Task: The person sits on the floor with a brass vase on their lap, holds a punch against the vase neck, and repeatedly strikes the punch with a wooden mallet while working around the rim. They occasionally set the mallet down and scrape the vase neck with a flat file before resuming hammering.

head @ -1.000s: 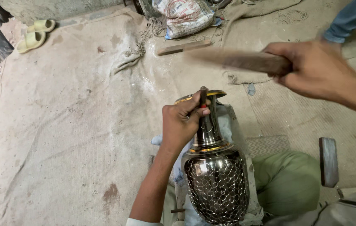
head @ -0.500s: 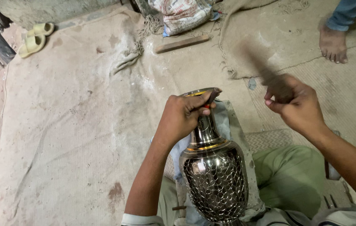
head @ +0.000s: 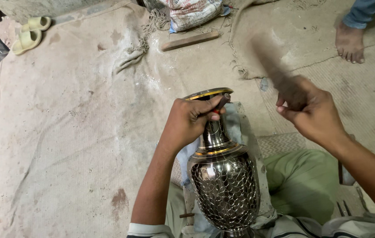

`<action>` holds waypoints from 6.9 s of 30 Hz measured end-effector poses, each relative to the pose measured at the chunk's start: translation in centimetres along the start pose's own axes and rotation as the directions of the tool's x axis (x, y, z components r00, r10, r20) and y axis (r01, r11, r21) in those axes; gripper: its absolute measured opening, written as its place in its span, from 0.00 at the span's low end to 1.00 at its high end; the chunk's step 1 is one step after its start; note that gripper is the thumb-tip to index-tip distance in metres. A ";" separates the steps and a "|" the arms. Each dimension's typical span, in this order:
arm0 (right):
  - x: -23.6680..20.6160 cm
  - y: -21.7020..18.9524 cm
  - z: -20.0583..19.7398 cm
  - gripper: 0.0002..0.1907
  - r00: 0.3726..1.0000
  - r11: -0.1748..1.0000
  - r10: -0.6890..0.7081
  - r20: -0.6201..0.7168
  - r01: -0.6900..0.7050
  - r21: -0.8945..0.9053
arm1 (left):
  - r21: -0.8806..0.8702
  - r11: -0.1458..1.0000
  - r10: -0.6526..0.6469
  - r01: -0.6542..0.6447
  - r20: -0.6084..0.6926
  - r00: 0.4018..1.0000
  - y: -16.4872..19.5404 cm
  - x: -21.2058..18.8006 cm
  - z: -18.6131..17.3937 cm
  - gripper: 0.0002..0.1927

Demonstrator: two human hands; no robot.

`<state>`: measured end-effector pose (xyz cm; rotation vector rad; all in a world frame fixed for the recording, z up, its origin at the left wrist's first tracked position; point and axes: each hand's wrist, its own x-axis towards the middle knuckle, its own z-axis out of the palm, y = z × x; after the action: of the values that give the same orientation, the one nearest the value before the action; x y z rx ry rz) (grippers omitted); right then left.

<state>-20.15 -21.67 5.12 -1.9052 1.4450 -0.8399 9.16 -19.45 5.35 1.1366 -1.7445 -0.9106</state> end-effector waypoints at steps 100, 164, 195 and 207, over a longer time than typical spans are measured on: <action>10.9 -18.1 -1.7 0.21 0.881 0.302 -0.105 0.461 0.470 -0.829 | -0.438 0.893 -0.185 -0.103 -0.567 0.802 -4.5 -3.8 4.9 0.13; 11.2 -16.0 -0.2 0.30 0.900 0.221 -0.082 0.427 0.435 -0.873 | -0.525 0.828 -0.142 -0.197 -0.536 0.832 -5.6 -4.6 5.2 0.11; 9.4 -14.4 -3.3 0.14 0.909 0.631 0.029 0.417 0.306 -0.713 | -0.107 0.992 -0.013 -0.062 -0.586 0.810 -1.6 -3.3 3.9 0.08; 8.5 -13.0 -4.7 0.19 0.932 0.617 -0.116 0.344 0.339 -0.710 | -0.170 0.985 -0.119 0.026 -0.563 0.818 -1.0 -2.9 4.3 0.11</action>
<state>-14.33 -27.31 19.15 -2.7521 1.5244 0.0117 6.24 -16.53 2.11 1.2228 -1.1223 -0.6399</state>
